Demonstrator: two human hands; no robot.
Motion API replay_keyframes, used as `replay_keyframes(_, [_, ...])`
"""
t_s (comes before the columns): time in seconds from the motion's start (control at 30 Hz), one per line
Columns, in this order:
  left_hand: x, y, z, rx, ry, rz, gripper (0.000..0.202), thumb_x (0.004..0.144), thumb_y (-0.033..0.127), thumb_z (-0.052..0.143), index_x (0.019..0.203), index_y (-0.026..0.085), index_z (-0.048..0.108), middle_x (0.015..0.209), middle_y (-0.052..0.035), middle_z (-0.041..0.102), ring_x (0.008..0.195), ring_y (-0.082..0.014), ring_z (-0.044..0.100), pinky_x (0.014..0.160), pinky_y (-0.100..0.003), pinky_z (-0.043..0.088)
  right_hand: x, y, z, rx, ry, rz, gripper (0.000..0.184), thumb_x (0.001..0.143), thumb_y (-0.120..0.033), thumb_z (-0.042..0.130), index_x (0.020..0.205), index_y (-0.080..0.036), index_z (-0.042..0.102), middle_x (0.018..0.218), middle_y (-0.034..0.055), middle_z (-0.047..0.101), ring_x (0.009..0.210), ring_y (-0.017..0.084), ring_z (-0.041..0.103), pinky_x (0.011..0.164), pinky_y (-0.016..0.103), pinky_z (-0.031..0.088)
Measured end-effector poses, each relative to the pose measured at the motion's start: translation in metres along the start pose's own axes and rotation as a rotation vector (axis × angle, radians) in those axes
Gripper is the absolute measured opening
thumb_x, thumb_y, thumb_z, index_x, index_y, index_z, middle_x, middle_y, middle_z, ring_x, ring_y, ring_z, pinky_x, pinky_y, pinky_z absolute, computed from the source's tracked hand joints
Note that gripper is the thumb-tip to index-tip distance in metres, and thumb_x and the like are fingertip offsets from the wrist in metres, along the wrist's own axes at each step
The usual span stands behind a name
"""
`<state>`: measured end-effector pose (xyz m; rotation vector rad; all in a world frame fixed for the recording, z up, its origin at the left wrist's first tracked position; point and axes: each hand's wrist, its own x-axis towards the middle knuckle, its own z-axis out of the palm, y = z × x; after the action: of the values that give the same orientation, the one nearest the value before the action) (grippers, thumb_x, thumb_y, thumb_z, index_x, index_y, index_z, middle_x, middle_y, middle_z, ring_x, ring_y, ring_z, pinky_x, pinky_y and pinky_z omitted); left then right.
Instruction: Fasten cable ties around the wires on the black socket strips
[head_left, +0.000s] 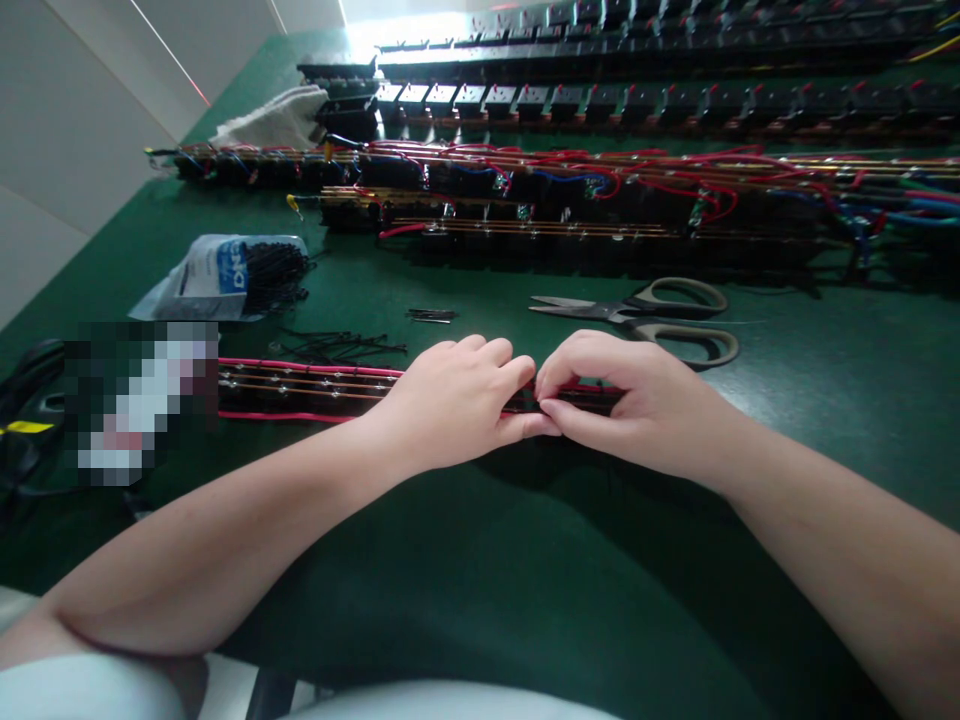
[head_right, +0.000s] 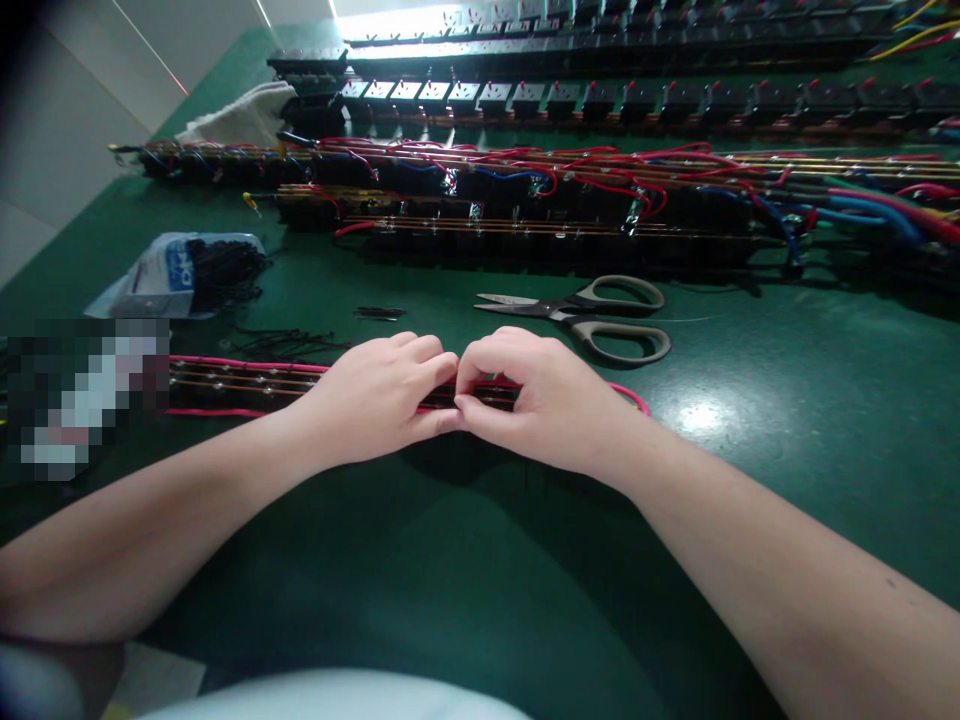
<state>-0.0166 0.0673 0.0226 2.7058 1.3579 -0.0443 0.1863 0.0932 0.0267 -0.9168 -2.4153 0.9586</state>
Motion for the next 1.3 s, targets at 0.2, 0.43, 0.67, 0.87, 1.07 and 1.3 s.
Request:
replay_keyframes(0.2, [0.0001,0.0008,0.0,0.017,-0.007,-0.007,0.049,0.1,0.063,0.041,0.112,0.02,0.062,0.099,-0.0068,0.063,0.09,-0.0238,0.062,0.07,-0.032,0.046,0.0015,-0.0013,-0.0031,0.034,-0.032,0.011,0.005,0.082,-0.027,0.065,0.078,-0.024,0.066,0.082,0.0041,0.071,0.078,0.022,0.064,0.071,0.038,0.052])
replay_keyframes(0.43, [-0.0003,-0.0005,0.0015,0.009,0.013,0.014,0.057,0.096,0.07,0.041,0.11,0.019,0.062,0.098,-0.0065,0.063,0.089,-0.0242,0.062,0.068,-0.032,0.044,0.0004,0.0005,-0.0038,0.067,-0.01,0.051,0.011,0.086,-0.029,0.063,0.08,-0.022,0.069,0.083,0.0048,0.073,0.076,0.021,0.065,0.07,0.035,0.051])
replay_keyframes(0.67, [-0.0011,-0.0001,0.003,0.027,0.009,0.01,0.052,0.097,0.065,0.045,0.115,0.019,0.06,0.101,-0.0074,0.064,0.091,-0.0236,0.062,0.068,-0.031,0.044,-0.0014,-0.0013,-0.0019,0.051,0.069,0.069,0.01,0.088,-0.028,0.062,0.083,-0.022,0.069,0.081,0.0034,0.074,0.072,0.019,0.066,0.064,0.031,0.052])
replay_keyframes(0.87, [-0.0012,0.0008,0.0005,0.019,0.013,0.008,0.052,0.098,0.065,0.043,0.113,0.019,0.061,0.099,-0.0073,0.064,0.09,-0.0248,0.063,0.067,-0.033,0.044,-0.0013,0.0048,-0.0015,0.058,0.06,0.035,0.011,0.087,-0.03,0.064,0.08,-0.024,0.069,0.082,0.0028,0.075,0.074,0.019,0.067,0.065,0.032,0.053])
replay_keyframes(1.07, [-0.0015,0.0008,0.0001,0.008,0.01,-0.019,0.05,0.097,0.065,0.045,0.115,0.021,0.061,0.099,-0.0069,0.064,0.09,-0.025,0.063,0.065,-0.032,0.043,-0.0015,0.0023,-0.0028,0.094,0.046,0.025,0.008,0.085,-0.03,0.065,0.079,-0.026,0.07,0.083,0.002,0.074,0.076,0.021,0.068,0.068,0.035,0.055])
replay_keyframes(1.3, [-0.0016,0.0003,-0.0002,-0.029,0.017,-0.025,0.046,0.096,0.064,0.047,0.109,0.023,0.063,0.096,-0.005,0.063,0.087,-0.0242,0.062,0.064,-0.032,0.043,-0.0009,0.0013,-0.0027,0.055,0.02,-0.013,0.006,0.083,-0.027,0.065,0.081,-0.024,0.07,0.083,0.0037,0.073,0.077,0.022,0.067,0.07,0.037,0.054])
